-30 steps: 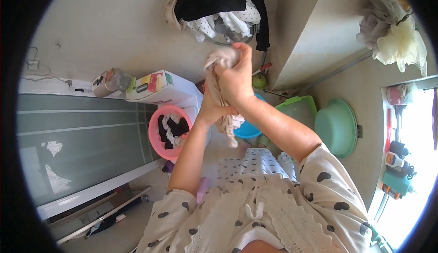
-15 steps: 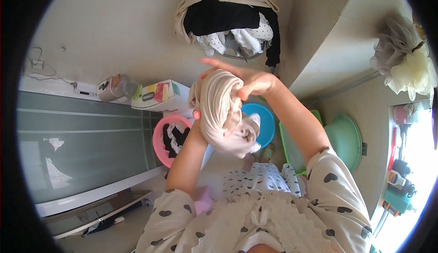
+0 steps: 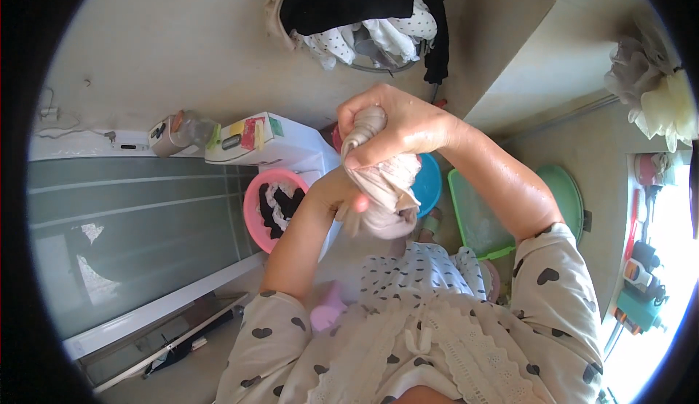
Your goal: The person washes, rinses, and wrings out clothes by hand under running water, hangs garments onto a shower pipe, and empties a basin before rinsing more clothing.
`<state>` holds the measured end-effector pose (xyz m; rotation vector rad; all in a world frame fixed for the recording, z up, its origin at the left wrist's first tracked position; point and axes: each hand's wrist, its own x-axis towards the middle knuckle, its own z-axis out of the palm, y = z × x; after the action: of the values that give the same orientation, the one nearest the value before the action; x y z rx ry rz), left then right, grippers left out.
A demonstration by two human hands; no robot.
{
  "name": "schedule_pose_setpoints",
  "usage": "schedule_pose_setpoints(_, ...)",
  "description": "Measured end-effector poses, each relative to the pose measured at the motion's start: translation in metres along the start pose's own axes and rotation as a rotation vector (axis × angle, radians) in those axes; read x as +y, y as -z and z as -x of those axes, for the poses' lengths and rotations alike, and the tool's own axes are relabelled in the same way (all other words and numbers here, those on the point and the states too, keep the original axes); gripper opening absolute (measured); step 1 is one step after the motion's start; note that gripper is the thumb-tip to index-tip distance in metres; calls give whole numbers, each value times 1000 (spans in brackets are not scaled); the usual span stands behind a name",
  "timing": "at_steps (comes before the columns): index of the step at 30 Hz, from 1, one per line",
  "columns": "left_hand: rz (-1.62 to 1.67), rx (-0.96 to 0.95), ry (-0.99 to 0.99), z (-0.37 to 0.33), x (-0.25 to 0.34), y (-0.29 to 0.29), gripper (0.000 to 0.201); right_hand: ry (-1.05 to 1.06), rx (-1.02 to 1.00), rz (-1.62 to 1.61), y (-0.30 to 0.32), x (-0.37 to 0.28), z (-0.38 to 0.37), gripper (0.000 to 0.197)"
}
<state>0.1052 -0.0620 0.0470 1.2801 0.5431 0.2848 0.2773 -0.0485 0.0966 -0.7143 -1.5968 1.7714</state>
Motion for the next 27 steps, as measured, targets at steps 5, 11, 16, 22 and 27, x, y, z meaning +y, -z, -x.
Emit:
schedule_pose_setpoints(5, 271, 181, 219, -6, -18, -20, 56, 14, 315, 388, -9, 49, 6, 21)
schedule_pose_setpoints(11, -396, 581, 113, -39, -95, -18, 44, -407, 464, 876, -14, 117, -14, 21)
schedule_pose_setpoints(16, -751, 733, 280, -42, -176, 9, 51, -549, 539, 944, -29, 157, -38, 21)
schedule_pose_setpoints(22, -635, 854, 306, -50, -197, -4, 51, -645, 666, 725, -31, 177, -30, 29)
schedule_pose_setpoints(27, 783, 912, 55, -62, -174, -10, 39, -81, 988, -314, -19, 200, 28, 64)
